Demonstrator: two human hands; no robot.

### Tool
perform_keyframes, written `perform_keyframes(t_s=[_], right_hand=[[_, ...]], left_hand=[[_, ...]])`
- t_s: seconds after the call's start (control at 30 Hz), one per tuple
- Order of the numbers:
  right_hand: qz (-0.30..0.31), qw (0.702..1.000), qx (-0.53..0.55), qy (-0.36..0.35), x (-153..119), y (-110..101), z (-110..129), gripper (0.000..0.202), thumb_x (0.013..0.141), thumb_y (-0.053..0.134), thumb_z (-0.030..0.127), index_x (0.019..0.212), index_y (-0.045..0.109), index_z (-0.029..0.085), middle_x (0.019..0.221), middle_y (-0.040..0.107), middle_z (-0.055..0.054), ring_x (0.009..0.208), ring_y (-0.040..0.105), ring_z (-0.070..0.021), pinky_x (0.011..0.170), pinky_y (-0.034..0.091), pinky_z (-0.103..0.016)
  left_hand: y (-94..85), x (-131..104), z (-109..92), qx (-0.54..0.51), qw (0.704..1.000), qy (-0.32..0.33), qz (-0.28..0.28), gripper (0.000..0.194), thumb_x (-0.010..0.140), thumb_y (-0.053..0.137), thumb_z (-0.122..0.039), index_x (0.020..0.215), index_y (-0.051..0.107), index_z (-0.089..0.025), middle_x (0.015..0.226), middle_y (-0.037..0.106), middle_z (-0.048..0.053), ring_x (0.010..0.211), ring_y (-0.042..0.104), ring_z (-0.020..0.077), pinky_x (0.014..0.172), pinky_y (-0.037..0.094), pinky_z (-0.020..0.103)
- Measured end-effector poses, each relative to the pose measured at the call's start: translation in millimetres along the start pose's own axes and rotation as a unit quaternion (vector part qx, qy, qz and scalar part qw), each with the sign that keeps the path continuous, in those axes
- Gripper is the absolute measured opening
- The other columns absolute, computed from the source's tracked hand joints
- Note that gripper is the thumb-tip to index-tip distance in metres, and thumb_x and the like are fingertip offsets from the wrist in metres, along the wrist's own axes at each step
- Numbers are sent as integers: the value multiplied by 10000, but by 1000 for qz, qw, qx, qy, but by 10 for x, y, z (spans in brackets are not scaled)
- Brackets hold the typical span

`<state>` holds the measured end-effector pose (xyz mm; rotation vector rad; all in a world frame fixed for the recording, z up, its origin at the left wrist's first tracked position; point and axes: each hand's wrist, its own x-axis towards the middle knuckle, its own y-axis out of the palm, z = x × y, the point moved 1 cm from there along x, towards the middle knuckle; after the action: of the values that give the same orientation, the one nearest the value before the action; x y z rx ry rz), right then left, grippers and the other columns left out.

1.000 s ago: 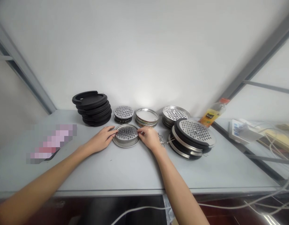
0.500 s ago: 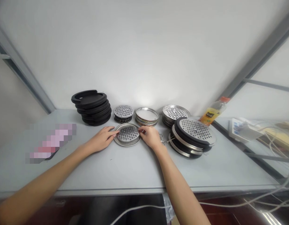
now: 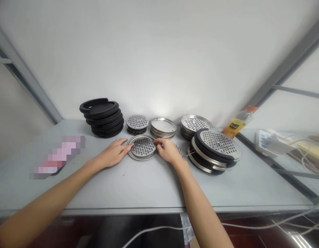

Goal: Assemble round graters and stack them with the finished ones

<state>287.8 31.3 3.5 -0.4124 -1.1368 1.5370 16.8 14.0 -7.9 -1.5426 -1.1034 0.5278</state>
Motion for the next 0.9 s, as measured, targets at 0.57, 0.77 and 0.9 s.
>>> perform_keyframes(t_s=[0.57, 0.77, 0.9], right_hand=[[-14, 999, -20, 23, -37, 22, 150, 226, 857, 569, 313, 998, 704, 199, 1019, 732, -76, 922, 671, -240, 803, 495, -328], [-26, 996, 4, 87, -43, 56, 189, 217, 816, 606, 275, 975, 722, 186, 978, 745, -82, 909, 688, -258, 781, 516, -344], [-27, 994, 1, 105, -49, 56, 222, 220, 818, 601, 261, 981, 731, 189, 974, 748, -86, 898, 694, -267, 793, 518, -365]], left_hand=[[-160, -7, -91, 46, 998, 38, 16, 603, 804, 559, -655, 1262, 612, -267, 1274, 570, 124, 1194, 500, 341, 981, 400, 464], [-169, -1, -118, 65, 997, 43, 26, 586, 821, 557, -632, 1273, 597, -261, 1257, 573, 135, 1187, 502, 339, 973, 404, 465], [-164, -2, -127, 70, 997, 38, 23, 586, 823, 557, -630, 1279, 592, -263, 1251, 575, 137, 1190, 498, 340, 975, 403, 467]])
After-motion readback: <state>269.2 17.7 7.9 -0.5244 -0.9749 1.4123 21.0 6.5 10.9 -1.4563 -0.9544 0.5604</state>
